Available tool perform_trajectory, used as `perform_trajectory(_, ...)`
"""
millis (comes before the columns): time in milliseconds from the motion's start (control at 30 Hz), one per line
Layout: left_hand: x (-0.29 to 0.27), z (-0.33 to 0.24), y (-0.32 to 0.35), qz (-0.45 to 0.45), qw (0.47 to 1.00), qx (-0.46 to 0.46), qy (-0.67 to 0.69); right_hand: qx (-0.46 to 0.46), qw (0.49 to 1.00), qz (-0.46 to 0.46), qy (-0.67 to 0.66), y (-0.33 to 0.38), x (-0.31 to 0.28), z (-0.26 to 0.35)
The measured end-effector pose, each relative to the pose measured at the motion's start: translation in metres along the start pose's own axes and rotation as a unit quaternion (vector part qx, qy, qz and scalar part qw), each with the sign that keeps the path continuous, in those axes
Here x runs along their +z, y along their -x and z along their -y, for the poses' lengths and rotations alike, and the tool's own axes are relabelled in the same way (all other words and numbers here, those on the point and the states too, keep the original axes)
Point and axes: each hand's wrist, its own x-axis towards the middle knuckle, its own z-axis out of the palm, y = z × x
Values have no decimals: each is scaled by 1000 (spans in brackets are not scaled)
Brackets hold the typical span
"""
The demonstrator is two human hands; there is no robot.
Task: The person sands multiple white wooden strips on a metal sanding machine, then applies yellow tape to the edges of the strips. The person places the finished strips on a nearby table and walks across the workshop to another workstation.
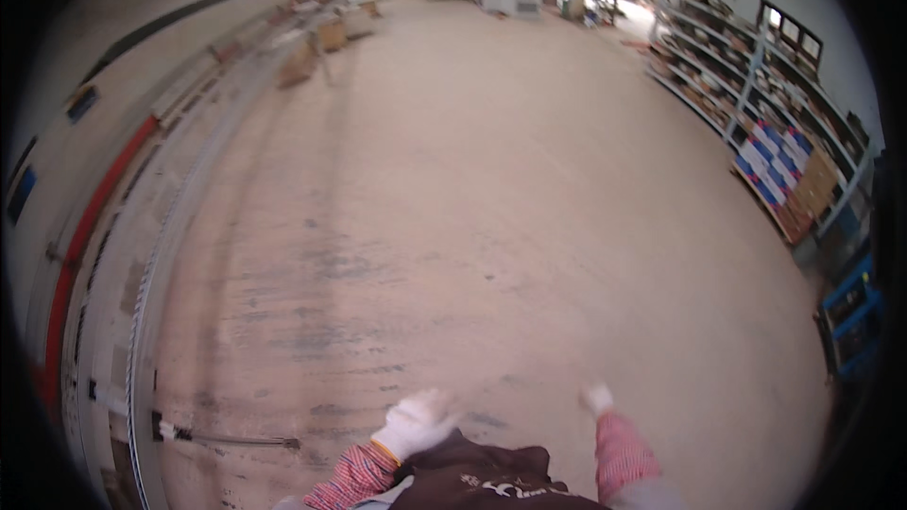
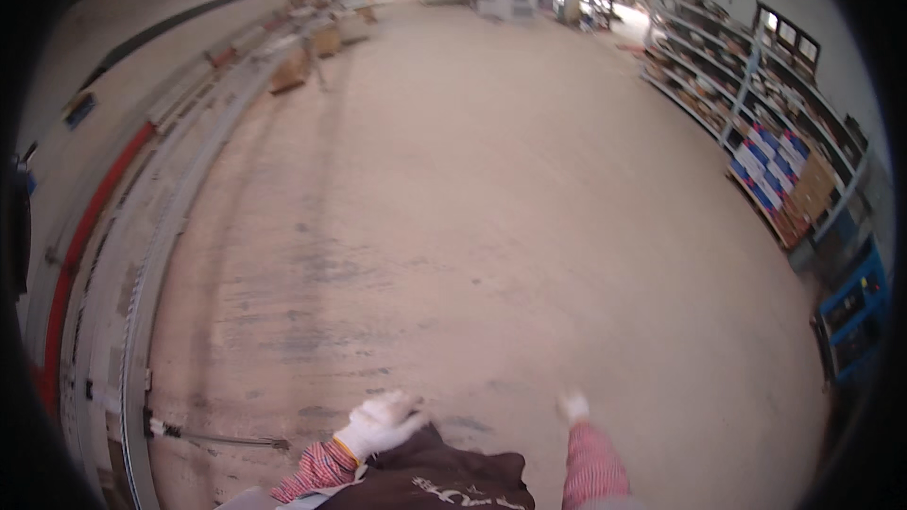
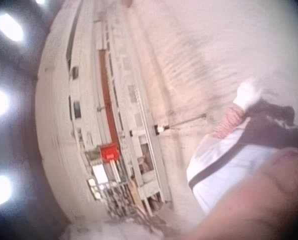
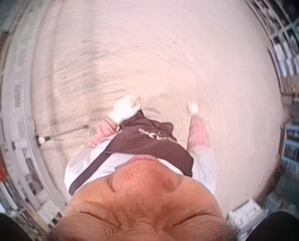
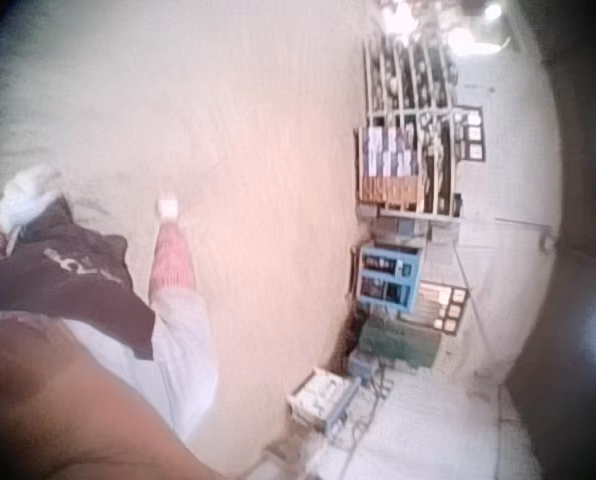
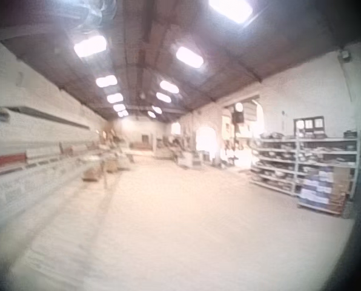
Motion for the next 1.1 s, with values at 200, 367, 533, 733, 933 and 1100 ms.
perform_trajectory(200, 45, 74, -129, 125, 991, -50, 15, 25, 892, -83, -444, -68, -215, 188)
perform_trajectory(367, -45, 132, -245, 148, 971, -129, 138, 25, 951, -114, -288, -137, -123, 217)
perform_trajectory(533, -96, 169, -304, 175, 971, -132, 96, 444, 547, 115, -700, -92, -91, 148)
perform_trajectory(733, -77, 255, -440, 110, 976, -184, 21, 459, 641, 202, -581, -178, -82, 137)
perform_trajectory(933, -86, 359, -517, 211, 885, -415, -21, 348, 672, 168, -631, -417, -160, 209)
perform_trajectory(1100, -95, 404, -596, 127, 878, -447, 117, 112, 863, 27, -492, -666, -239, 246)
